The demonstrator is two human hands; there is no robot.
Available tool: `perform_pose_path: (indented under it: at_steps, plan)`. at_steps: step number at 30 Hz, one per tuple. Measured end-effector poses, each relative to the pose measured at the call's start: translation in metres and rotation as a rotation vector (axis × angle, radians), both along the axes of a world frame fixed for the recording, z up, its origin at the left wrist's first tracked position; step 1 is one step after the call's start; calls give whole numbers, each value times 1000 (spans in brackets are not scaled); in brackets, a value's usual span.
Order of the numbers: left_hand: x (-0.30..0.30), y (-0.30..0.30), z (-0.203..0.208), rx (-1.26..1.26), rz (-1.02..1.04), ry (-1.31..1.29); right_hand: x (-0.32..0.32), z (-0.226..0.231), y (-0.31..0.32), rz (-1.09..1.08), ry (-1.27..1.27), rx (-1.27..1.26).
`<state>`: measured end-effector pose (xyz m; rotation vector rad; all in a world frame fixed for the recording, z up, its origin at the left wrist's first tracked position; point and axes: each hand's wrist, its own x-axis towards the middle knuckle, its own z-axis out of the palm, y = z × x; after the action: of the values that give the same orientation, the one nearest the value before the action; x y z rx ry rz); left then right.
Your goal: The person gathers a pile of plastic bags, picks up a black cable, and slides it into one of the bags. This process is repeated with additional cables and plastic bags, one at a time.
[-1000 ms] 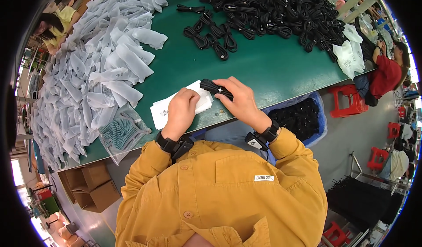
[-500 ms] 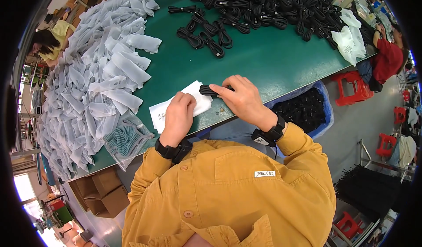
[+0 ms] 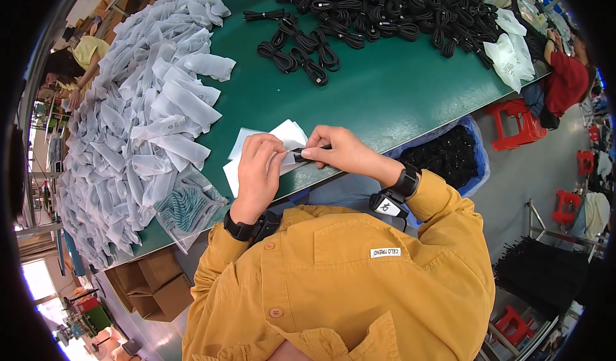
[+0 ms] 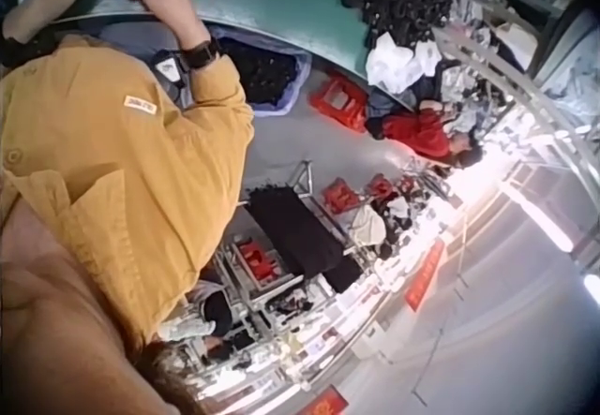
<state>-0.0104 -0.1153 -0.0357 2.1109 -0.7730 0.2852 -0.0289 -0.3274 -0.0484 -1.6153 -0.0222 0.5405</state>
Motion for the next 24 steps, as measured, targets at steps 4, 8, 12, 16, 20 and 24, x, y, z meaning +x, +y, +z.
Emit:
perform_pose_path:
  at_steps: [4,8,12,16,20,24]
  plan:
    - [1,2,9,9,-13,-63,8,-4,-4,-141,276,250]
    - [5,7,13,-2,17,-72,-1,8,5,-12,-490,-184]
    - [10,10,17,-158,46,85,-2,27,14,14,-1018,-285]
    - [16,16,22,-478,-22,439,-1,39,28,-254,-762,104]
    - [32,31,33,-821,-94,710,15,46,27,-105,-1086,-164]
    - [69,85,55,-919,358,404,43,39,14,-167,-1070,-472]
